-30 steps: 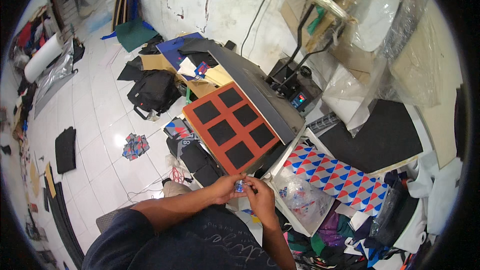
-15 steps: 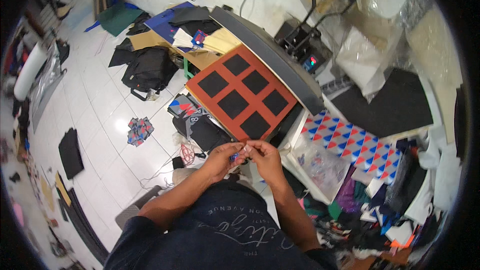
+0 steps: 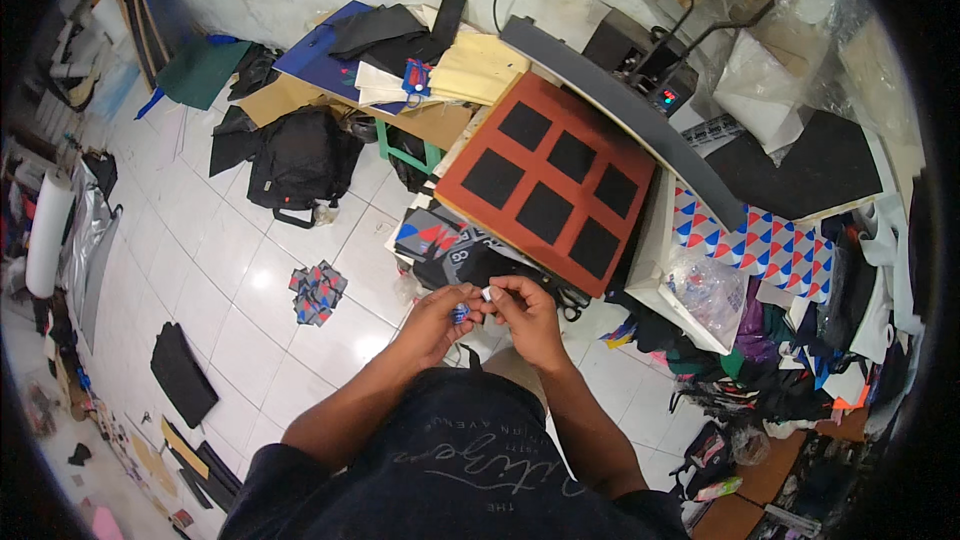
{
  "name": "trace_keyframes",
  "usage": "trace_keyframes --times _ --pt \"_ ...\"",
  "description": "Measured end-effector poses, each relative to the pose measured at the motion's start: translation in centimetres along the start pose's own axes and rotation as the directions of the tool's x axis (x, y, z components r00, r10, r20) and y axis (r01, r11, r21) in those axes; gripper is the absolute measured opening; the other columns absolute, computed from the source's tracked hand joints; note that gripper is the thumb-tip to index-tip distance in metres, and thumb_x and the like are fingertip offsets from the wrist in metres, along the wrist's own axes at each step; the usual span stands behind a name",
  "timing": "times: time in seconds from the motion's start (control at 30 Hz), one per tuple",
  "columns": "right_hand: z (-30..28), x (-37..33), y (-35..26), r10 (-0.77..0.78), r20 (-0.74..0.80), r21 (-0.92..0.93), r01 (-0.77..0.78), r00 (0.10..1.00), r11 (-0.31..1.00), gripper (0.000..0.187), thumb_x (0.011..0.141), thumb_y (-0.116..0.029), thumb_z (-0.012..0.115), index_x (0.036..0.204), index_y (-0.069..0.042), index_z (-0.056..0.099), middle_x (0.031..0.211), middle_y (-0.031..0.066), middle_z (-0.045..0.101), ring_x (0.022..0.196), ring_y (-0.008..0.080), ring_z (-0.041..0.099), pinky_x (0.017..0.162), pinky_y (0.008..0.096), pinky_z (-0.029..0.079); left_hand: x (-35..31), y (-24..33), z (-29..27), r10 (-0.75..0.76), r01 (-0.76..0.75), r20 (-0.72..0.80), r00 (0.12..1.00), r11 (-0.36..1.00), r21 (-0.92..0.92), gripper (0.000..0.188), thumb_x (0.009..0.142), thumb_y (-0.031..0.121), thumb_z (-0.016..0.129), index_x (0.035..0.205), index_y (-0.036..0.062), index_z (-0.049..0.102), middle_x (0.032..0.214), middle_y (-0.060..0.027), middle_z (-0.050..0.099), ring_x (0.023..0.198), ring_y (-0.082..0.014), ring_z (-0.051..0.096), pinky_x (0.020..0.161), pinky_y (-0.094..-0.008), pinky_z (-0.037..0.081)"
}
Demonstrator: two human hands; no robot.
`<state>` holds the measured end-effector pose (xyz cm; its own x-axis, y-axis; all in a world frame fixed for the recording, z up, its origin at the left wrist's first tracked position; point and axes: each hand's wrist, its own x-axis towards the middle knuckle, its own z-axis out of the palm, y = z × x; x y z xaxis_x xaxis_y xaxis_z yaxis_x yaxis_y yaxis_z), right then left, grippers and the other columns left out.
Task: The person places small blue stickers onto black rectangular patches arranged on a red heat-press board. They repeatedly open and close the heat press, then peel off backing from additional stickers and apply them to the patches.
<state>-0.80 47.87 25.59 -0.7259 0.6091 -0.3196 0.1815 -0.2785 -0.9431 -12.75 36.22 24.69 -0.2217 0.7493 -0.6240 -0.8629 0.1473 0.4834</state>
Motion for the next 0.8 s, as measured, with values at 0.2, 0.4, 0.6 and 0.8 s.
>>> trace_keyframes --times 0.2,0.4,0.6,0.8 --pt "6.8 -0.8 -0.3 -0.589 0.072 -0.529 0.531 0.805 0.662 0.013 0.086 0.000 0.060 0.098 -0.001 0.064 0.096 0.0139 0.058 0.085 0.0228 0.060 0.071 0.0303 0.049 -1.7 4.5 -4.9 -0.004 0.002 0.050 0.999 0.999 0.033 0.021 0.094 0.024 0.057 0.103 0.0048 0.060 0.091 -0.0034 0.063 0.075 -0.0109 0.059 0.064 -0.0197 0.049" --pt "9.1 -0.8 0.4 -0.612 0.153 -0.539 0.585 0.776 0.606 0.018 0.084 0.002 0.061 0.101 -0.002 0.065 0.100 0.0129 0.058 0.092 0.0261 0.059 0.079 0.0336 0.049 -3.2 5.6 -6.5 0.030 -0.032 0.102 0.994 0.999 0.017 0.017 0.093 0.016 0.057 0.105 0.0038 0.059 0.093 -0.0032 0.063 0.078 -0.0097 0.060 0.065 -0.0190 0.049" --pt "9.5 -1.4 0.1 -0.512 0.012 -0.466 0.458 0.859 0.757 0.019 0.084 -0.002 0.063 0.104 -0.002 0.062 0.102 0.0106 0.059 0.089 0.0191 0.059 0.075 0.0292 0.049 -4.3 4.9 -6.8 0.144 -0.144 -0.002 0.990 0.989 0.038 0.018 0.089 0.011 0.062 0.106 0.0035 0.061 0.088 -0.0027 0.064 0.075 -0.0078 0.060 0.063 -0.0176 0.046" --pt "8.6 -1.1 0.4 -0.162 -0.025 -0.109 0.159 0.986 0.981 0.017 0.087 -0.011 0.066 0.102 -0.002 0.063 0.091 0.0041 0.064 0.079 0.0087 0.058 0.067 0.0235 0.046 -4.1 4.7 -6.4 0.239 -0.231 -0.050 0.970 0.965 0.127 0.021 0.088 0.011 0.065 0.106 0.0013 0.061 0.085 -0.0028 0.064 0.072 -0.0070 0.058 0.063 -0.0174 0.045"
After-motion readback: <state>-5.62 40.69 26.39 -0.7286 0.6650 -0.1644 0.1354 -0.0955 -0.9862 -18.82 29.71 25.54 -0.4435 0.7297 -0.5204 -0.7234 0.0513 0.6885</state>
